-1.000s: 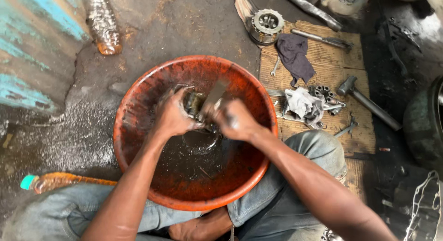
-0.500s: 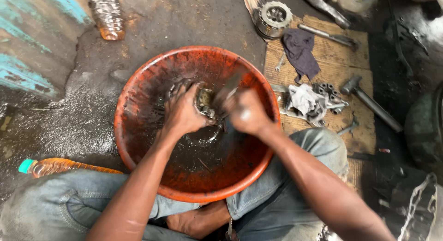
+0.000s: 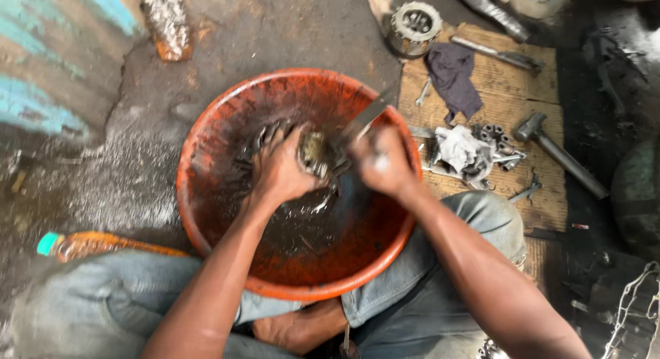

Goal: The person scrubs a metal mechanical part inside a red basin using a small metal tool. They then pour a liquid from a plastic bottle onto the part to rinse it.

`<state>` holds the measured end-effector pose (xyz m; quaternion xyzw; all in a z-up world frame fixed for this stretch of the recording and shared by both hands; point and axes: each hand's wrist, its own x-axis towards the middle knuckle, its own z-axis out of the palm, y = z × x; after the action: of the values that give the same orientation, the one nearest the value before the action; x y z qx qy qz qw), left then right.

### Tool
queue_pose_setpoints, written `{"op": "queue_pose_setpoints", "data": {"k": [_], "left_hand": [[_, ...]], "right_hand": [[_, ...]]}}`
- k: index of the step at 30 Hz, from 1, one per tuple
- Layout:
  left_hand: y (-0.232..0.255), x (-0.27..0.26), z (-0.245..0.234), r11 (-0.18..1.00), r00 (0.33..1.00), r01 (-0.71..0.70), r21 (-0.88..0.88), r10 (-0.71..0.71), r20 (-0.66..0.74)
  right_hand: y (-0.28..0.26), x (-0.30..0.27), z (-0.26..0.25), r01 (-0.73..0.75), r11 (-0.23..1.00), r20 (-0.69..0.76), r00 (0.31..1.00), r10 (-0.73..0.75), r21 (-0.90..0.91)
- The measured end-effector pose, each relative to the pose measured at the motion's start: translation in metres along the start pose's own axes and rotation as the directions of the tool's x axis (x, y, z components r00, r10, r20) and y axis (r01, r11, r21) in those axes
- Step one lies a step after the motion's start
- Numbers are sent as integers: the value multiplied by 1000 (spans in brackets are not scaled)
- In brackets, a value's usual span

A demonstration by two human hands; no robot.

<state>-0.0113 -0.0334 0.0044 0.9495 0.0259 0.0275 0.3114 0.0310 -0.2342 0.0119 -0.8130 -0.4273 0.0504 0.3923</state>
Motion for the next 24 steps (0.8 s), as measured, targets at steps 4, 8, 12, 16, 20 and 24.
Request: {"op": "queue_pose_setpoints", "data": {"k": [4, 8, 12, 16, 20, 24], "left_hand": [[8, -3, 1, 998, 998, 60, -32, -60, 15], [4, -8, 3, 999, 999, -11, 38, 13, -51], [7, -2, 4, 995, 994, -75, 71, 80, -70], [0, -6, 6, 998, 998, 57, 4, -57, 13], [6, -2, 4, 995, 996, -81, 51, 84, -44], [1, -11, 15, 1000, 999, 8, -1, -8, -46]], "right_hand": [[13, -5, -6, 0, 1000, -32, 999, 1, 30], [23, -1, -2, -144, 970, -102, 981, 166, 196], [26, -4, -9, 12, 999, 192, 981, -3, -45], [25, -4, -7, -199, 938, -160, 955, 251, 285], [6, 3, -20, -12, 1000, 41, 999, 11, 14], [-6, 6, -19, -414, 801, -247, 800, 547, 434]]}}
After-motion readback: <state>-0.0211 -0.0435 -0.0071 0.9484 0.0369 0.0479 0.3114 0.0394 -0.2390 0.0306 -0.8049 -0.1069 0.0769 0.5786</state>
